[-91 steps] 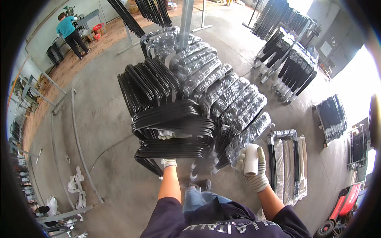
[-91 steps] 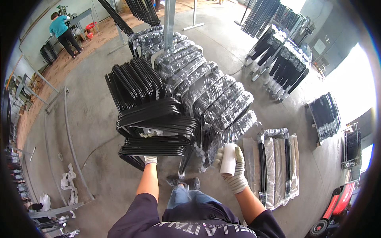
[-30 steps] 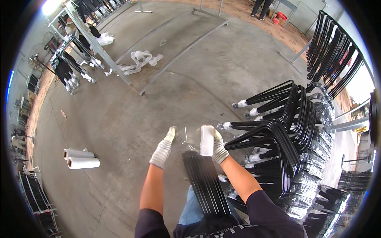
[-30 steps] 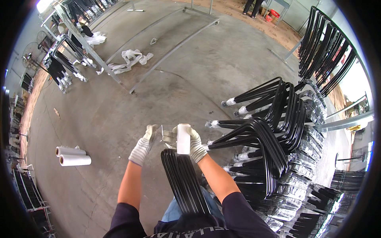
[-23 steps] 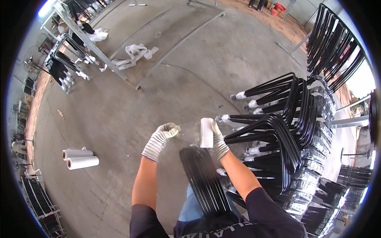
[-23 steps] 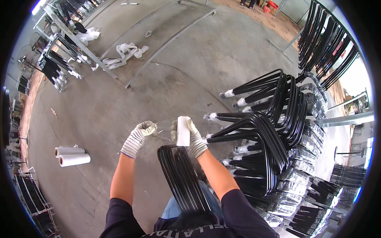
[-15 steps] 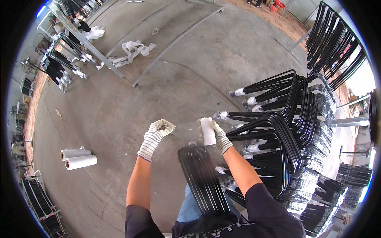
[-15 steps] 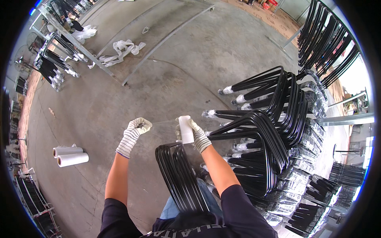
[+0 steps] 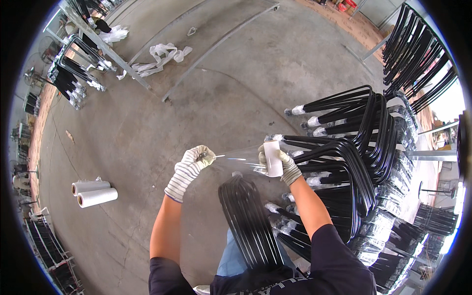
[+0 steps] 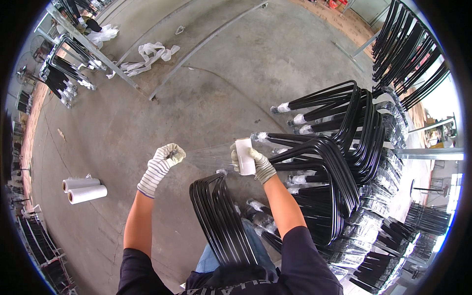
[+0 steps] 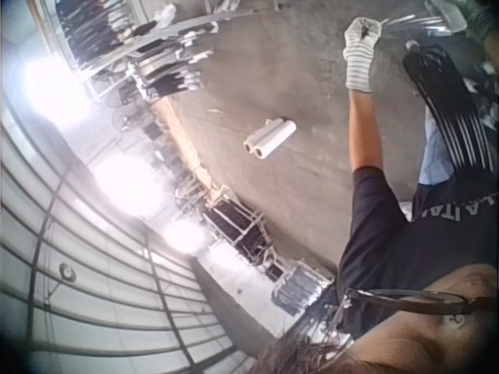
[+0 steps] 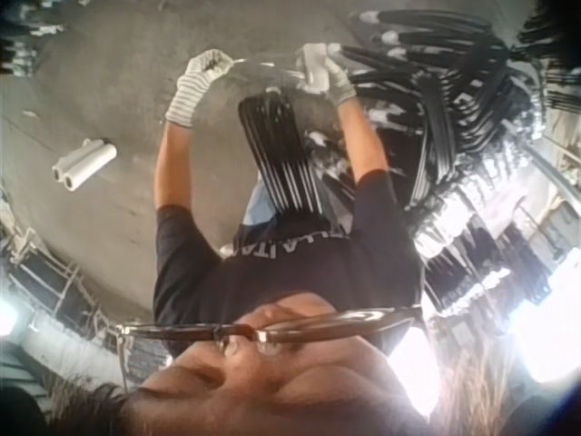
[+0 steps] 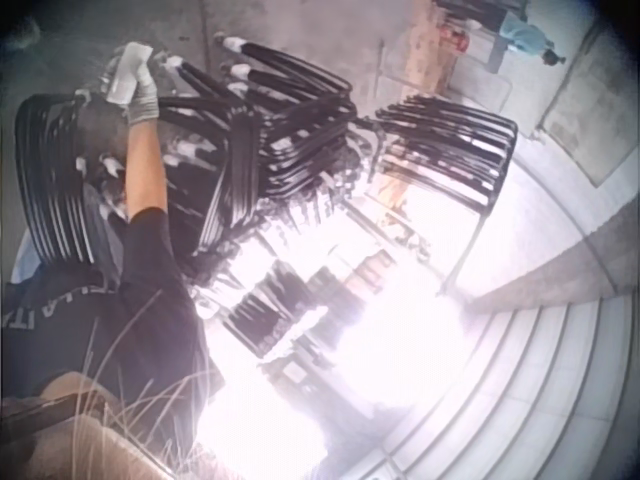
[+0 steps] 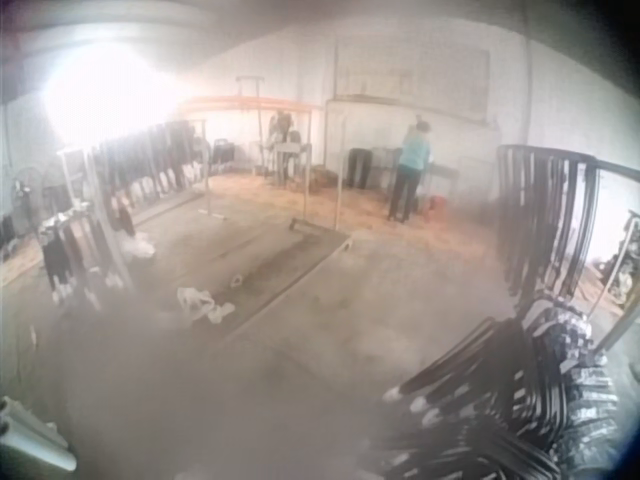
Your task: The person wraps individual black metal furniture frame components in plastic film by hand, picking each part up from a stack, winding the film around the length of the metal, and then placing the wrapped part onto a separate stack.
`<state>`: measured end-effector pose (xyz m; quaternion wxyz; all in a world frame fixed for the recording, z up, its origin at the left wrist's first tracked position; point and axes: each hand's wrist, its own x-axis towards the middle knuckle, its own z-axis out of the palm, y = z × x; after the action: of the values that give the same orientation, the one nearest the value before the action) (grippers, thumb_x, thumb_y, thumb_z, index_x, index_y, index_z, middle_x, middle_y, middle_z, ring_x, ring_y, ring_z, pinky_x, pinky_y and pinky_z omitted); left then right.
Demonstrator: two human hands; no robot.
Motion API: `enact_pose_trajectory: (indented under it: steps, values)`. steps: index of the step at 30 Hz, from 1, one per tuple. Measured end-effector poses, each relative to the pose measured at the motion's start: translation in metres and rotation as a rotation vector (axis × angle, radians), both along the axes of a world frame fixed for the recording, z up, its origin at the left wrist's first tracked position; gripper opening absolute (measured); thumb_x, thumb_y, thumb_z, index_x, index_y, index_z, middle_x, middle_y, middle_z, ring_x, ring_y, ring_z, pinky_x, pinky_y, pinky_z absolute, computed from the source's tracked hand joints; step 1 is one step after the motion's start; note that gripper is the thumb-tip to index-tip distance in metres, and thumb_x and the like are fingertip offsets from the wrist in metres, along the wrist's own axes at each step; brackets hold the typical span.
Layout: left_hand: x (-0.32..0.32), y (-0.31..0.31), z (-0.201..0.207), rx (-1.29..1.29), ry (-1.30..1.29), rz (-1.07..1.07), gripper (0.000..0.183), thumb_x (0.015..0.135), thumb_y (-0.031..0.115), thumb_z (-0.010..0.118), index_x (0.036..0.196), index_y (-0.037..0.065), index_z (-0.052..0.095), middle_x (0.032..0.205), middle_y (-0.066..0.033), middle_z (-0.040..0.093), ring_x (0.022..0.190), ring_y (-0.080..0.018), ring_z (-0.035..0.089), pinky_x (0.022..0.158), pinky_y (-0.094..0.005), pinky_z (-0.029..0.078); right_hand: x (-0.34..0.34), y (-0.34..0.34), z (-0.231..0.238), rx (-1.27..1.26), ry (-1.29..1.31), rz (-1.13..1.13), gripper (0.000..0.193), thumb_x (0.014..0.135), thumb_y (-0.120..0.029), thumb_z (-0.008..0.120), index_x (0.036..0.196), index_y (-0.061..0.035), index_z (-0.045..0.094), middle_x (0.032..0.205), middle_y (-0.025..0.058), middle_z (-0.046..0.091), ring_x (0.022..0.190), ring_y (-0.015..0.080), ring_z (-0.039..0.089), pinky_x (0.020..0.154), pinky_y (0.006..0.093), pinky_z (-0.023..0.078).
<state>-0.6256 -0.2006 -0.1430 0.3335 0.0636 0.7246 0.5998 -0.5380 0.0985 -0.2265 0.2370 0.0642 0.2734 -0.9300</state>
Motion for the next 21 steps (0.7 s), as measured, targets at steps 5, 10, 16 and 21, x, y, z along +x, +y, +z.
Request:
enact_pose_trajectory:
  steps: [5,10,16,21]
  values:
    - [0.015,-0.014,-0.015,-0.006,0.183,-0.015,0.003,0.081,-0.001,0.058,0.082,0.002,0.057,0.080,-0.0013,0.059,0.074,-0.0090,0.055,0.069,-0.0232,0.047,0.000,0.019,0.020,0.443,0.317,0.098,0.062,0.055,-0.024,0.083,0.107,-0.0066,0.053,0.100,0.0054,0.060,0.094,0.0154,0.057,0.082,0.0305,0.046]
    - [0.065,-0.038,-0.016,-0.083,0.473,-0.003,0.006,0.083,0.007,0.058,0.079,0.003,0.056,0.075,-0.0035,0.056,0.071,-0.0127,0.053,0.063,-0.0276,0.046,0.034,0.009,0.040,0.575,0.323,0.279,0.054,0.055,-0.012,0.082,0.103,-0.0110,0.057,0.109,0.0042,0.058,0.106,0.0173,0.051,0.093,0.0341,0.040]
    - [0.142,-0.018,-0.068,0.402,0.182,0.350,0.013,0.081,-0.001,0.057,0.080,0.007,0.047,0.074,0.0021,0.044,0.065,-0.0075,0.038,0.063,-0.0201,0.038,0.091,-0.026,0.031,0.676,0.193,0.094,0.063,0.055,-0.008,0.083,0.111,-0.0091,0.053,0.113,0.0015,0.055,0.108,0.0145,0.049,0.095,0.0307,0.039]
    - [0.164,0.002,-0.065,0.353,-0.033,0.486,0.012,0.083,0.011,0.062,0.086,0.008,0.051,0.080,0.0059,0.047,0.073,-0.0047,0.041,0.069,-0.0182,0.037,0.111,-0.063,0.035,0.648,0.113,-0.168,0.061,0.063,-0.005,0.076,0.116,-0.0091,0.044,0.110,0.0034,0.053,0.103,0.0144,0.050,0.091,0.0290,0.041]
